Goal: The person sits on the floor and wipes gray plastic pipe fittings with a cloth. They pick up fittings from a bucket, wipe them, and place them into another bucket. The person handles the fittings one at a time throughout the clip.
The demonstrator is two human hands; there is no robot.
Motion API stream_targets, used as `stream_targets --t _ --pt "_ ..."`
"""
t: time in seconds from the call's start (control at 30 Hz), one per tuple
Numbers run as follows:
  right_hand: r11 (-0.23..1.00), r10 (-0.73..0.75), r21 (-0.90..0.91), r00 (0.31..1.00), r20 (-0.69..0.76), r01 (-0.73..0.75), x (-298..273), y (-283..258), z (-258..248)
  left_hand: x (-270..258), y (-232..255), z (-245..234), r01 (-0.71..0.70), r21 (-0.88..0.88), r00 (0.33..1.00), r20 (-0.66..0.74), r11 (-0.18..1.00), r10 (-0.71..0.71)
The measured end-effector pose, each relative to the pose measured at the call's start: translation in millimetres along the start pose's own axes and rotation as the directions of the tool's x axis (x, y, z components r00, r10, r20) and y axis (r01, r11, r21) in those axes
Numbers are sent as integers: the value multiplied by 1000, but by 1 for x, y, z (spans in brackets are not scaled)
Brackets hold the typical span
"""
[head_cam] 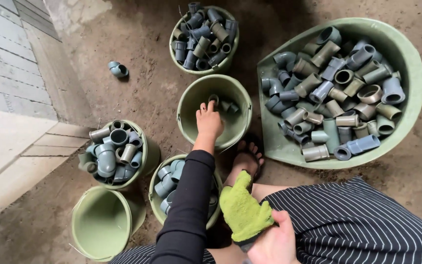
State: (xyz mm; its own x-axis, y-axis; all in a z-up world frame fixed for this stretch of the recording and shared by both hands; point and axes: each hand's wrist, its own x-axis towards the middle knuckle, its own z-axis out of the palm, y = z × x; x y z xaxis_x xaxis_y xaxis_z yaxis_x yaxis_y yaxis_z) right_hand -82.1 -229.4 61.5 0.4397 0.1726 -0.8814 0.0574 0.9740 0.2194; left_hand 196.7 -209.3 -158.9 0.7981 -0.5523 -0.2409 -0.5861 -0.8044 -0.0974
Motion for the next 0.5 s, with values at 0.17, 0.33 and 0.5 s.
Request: stream_targets --t 0.17,0.33,0.5 --pt "999 -43 -27 997 64 45 6 8 -14 -4 -10 26 -32 66 999 25 997 30" --pt "910 -63 -364 934 352 199 19 1 -80 -45 -25 -32 -159 128 852 -484 979 202" --pt "-2 170 -908 894 413 420 -78 -7 -21 -126 -29 -104 -403 117 510 -795 908 328"
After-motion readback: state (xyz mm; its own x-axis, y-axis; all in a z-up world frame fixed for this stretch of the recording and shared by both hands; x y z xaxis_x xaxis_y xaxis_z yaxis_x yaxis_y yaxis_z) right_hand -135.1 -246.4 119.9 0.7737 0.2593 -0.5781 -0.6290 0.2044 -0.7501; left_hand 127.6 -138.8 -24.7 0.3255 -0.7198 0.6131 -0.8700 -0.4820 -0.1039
